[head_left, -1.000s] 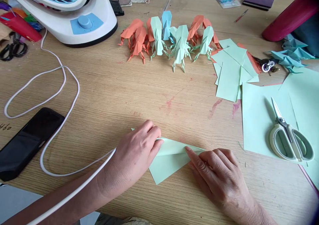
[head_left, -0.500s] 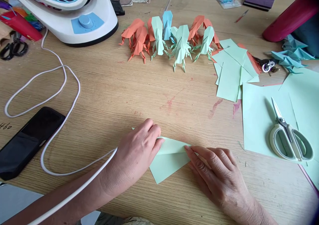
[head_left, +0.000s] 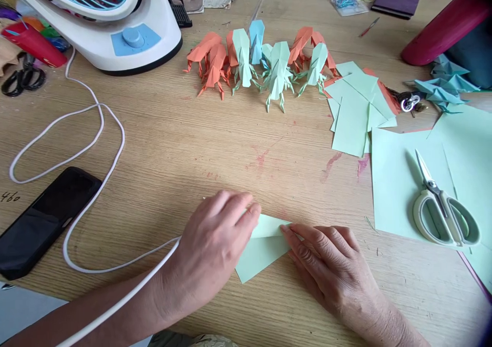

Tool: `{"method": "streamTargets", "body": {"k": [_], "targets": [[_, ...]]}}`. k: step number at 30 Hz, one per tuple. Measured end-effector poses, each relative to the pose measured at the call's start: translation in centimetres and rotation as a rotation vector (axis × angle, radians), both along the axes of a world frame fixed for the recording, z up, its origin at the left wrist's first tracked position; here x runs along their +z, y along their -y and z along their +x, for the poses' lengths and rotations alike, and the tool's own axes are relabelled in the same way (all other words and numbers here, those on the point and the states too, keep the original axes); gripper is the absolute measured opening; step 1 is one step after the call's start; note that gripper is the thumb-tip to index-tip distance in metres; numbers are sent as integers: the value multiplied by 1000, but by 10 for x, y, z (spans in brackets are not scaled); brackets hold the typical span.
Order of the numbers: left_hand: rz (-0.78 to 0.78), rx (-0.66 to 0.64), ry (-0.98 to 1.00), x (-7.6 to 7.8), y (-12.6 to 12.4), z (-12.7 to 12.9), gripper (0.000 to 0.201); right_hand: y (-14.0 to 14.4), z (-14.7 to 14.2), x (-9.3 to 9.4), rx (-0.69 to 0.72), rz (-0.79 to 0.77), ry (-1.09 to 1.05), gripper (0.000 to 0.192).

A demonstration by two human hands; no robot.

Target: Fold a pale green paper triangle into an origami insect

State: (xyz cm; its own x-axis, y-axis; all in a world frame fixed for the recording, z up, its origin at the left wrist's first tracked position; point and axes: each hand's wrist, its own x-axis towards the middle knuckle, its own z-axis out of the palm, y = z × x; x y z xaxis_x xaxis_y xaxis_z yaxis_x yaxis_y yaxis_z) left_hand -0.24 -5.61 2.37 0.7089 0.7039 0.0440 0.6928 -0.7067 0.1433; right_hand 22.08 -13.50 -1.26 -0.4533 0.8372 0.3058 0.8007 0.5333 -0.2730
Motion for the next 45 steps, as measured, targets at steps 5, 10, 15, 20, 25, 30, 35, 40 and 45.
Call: {"method": "streamTargets", "body": {"k": [5, 10, 15, 20, 25, 30, 35, 40, 45], "targets": [[90, -222, 52, -12, 21, 1, 38, -3, -1, 2, 12, 20, -5, 29], [127, -269, 20, -27, 31, 0, 43, 3, 2, 4, 20, 33, -30, 29], [144, -268, -65, -32, 33, -3, 46, 18, 10, 1, 0, 59, -7, 30], [179, -254, -80, -35, 36, -2, 47, 24, 13, -3, 13, 75, 22, 32], [186, -253, -100, -38, 38, -2, 48, 25, 13, -4, 23, 79, 39, 35], [201, -235, -121, -39, 40, -2, 50, 26, 12, -5, 16, 83, 52, 35], [194, -213, -119, -38, 40, -1, 50, 25, 12, -4, 5, 83, 56, 35], [190, -214, -111, -38, 40, -1, 51, 27, 13, -5, -35, 101, 48, 33], [184, -215, -97, -39, 40, -1, 52, 29, 14, -6, -49, 105, 66, 35]]}}
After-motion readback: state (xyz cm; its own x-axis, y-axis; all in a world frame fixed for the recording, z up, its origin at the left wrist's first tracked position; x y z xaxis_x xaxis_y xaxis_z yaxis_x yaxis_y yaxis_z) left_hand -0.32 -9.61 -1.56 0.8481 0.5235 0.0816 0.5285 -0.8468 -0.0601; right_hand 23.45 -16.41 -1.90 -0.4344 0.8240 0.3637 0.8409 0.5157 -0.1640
